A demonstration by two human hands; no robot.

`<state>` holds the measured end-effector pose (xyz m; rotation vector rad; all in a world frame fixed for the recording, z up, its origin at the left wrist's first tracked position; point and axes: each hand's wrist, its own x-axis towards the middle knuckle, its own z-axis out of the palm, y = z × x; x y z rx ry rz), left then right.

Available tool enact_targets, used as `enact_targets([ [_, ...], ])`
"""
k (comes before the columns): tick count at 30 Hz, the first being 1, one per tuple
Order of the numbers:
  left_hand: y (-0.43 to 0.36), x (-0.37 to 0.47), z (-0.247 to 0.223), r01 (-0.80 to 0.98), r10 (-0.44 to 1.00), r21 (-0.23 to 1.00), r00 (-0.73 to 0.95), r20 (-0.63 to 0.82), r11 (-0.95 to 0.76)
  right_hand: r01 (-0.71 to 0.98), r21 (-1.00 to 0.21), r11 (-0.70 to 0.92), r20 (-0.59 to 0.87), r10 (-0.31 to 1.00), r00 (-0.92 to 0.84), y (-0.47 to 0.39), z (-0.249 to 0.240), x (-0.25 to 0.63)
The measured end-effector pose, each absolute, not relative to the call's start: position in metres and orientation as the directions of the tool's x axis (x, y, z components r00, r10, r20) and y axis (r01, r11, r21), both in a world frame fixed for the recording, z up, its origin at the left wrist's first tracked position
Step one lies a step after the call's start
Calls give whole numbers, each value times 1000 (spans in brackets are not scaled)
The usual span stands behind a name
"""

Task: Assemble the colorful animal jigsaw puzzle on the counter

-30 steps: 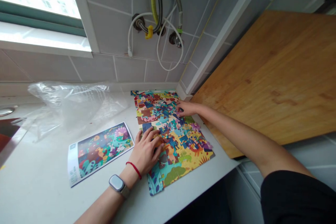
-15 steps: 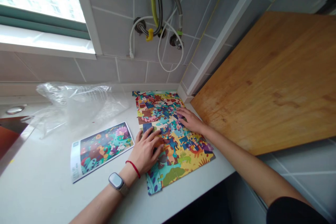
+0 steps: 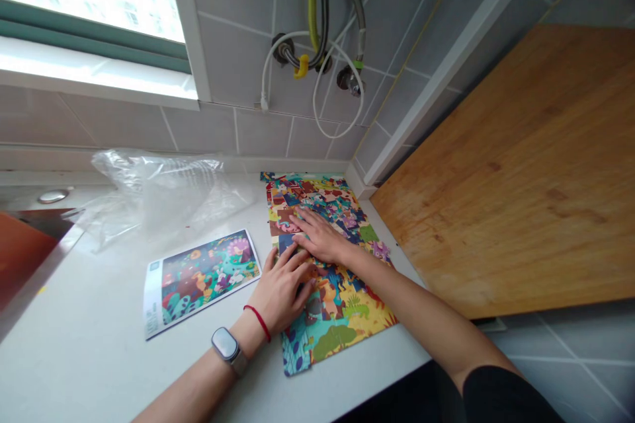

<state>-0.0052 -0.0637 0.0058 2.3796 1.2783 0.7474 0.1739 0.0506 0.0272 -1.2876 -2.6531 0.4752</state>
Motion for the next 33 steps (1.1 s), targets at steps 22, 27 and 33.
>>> enact_targets([
  [22,-66,-2,-1,674,859,533,389,332,-511,816,-226,532,161,846,-508,70,24,196],
  [27,-66,-3,1,667,857,537,399,326,-515,786,-274,554,118,830,-544,107,26,164],
  [33,-66,-3,1,667,859,542,390,330,-511,744,-284,605,86,789,-608,146,27,128],
])
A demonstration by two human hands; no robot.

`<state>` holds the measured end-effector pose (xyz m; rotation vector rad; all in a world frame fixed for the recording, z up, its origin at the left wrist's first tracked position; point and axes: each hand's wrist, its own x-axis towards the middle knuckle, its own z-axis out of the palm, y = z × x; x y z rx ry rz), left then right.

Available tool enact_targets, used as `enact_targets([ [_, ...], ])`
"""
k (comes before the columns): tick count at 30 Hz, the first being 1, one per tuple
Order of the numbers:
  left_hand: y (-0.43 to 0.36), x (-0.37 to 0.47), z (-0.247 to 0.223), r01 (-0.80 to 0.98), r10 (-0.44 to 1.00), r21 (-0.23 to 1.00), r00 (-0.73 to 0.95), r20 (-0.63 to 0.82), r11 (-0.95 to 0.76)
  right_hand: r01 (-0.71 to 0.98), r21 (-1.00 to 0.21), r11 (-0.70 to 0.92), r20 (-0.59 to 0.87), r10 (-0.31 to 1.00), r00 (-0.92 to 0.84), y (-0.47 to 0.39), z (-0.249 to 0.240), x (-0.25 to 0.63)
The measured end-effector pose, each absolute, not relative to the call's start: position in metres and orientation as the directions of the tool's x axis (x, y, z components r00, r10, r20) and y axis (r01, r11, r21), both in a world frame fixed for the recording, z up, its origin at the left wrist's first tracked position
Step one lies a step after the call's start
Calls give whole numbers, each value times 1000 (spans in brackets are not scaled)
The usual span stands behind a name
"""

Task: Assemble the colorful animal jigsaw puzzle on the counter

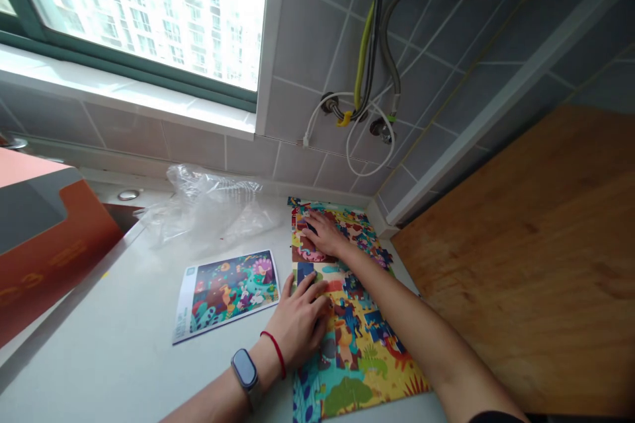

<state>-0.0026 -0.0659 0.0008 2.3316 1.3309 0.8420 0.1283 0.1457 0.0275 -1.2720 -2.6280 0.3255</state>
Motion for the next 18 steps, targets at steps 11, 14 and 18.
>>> enact_targets([
  [11,-66,-1,-2,656,863,561,387,324,-505,840,-261,475,84,878,-471,199,38,61],
  [14,-66,0,-2,652,861,563,384,333,-508,914,-236,331,97,943,-317,210,34,43],
  [18,-66,-1,-3,655,861,559,377,343,-509,955,-202,216,102,975,-199,216,26,28],
])
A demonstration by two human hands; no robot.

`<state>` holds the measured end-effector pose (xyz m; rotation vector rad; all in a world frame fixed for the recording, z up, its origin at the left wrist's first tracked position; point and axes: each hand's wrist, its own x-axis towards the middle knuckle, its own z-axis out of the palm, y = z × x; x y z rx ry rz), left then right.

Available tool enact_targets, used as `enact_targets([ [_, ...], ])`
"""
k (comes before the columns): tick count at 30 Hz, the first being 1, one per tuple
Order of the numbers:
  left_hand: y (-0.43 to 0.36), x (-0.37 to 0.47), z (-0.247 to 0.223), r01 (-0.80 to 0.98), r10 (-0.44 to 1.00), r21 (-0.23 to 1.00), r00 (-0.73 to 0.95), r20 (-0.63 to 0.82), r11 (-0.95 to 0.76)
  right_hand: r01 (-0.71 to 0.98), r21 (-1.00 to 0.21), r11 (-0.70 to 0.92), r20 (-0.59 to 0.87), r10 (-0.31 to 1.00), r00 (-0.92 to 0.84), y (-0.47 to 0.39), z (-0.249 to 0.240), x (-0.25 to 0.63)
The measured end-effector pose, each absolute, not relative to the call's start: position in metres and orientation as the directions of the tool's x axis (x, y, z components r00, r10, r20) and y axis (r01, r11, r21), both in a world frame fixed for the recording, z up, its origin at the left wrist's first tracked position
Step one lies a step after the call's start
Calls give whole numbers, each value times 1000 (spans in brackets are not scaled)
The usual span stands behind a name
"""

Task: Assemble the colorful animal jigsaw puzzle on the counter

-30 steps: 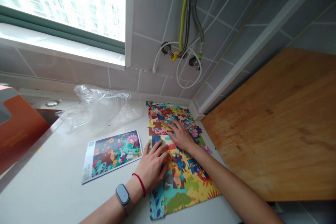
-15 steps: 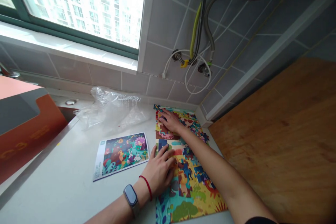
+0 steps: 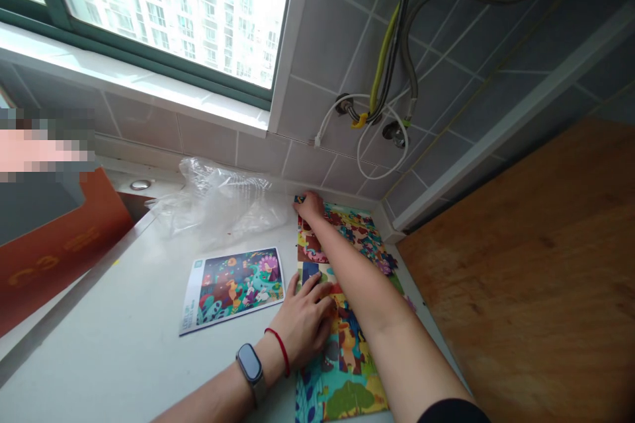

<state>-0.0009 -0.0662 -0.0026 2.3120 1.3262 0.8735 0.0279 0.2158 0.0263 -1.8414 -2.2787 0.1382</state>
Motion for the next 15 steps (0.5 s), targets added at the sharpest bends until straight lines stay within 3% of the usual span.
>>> enact_targets([
  [15,-66,-3,4,606,879,640,373,296,-472,896,-236,377,238,916,-323,173,16,116],
])
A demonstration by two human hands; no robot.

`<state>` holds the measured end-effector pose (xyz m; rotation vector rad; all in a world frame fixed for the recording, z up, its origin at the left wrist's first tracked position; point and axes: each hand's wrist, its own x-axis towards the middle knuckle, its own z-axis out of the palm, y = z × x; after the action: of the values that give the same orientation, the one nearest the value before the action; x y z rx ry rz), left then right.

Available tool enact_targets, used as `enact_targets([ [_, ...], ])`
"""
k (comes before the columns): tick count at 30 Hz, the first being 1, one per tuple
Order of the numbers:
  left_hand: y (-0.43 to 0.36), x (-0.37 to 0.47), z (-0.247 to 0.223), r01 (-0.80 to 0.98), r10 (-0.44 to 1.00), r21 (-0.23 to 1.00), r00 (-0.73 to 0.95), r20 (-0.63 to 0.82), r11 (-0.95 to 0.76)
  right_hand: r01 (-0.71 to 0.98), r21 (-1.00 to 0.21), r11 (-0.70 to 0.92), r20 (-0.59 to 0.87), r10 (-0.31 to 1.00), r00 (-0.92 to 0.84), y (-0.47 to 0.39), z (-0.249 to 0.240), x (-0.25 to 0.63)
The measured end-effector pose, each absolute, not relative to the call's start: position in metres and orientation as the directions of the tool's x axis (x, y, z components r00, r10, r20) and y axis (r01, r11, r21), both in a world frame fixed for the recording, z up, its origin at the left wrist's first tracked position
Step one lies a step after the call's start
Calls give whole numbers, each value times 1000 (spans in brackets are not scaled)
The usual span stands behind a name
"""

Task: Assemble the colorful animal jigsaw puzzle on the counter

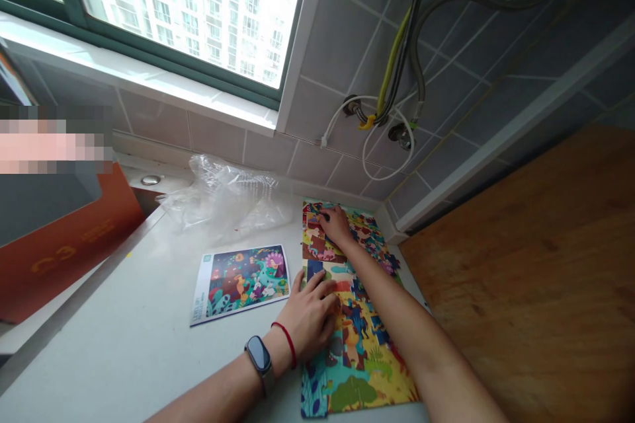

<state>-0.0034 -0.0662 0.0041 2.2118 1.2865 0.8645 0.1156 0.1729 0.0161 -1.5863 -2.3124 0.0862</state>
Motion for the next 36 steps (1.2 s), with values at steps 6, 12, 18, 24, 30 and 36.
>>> enact_targets([
  [6,-65,-4,3,610,877,634,384,288,-475,825,-311,472,304,872,-385,148,8,165],
  [12,-66,-4,1,623,873,613,387,298,-485,767,-383,514,330,852,-407,121,4,205],
  [18,-64,-7,4,638,866,589,415,279,-496,783,-427,453,338,883,-326,79,3,232],
  [24,-66,-8,4,658,867,566,408,287,-497,797,-471,377,211,926,-314,28,18,250],
  [30,-65,-14,-3,669,820,475,483,307,-572,767,-530,361,151,931,-334,17,21,264],
  [36,-65,-20,-2,668,800,442,527,287,-599,664,-634,397,382,907,-178,28,25,277],
])
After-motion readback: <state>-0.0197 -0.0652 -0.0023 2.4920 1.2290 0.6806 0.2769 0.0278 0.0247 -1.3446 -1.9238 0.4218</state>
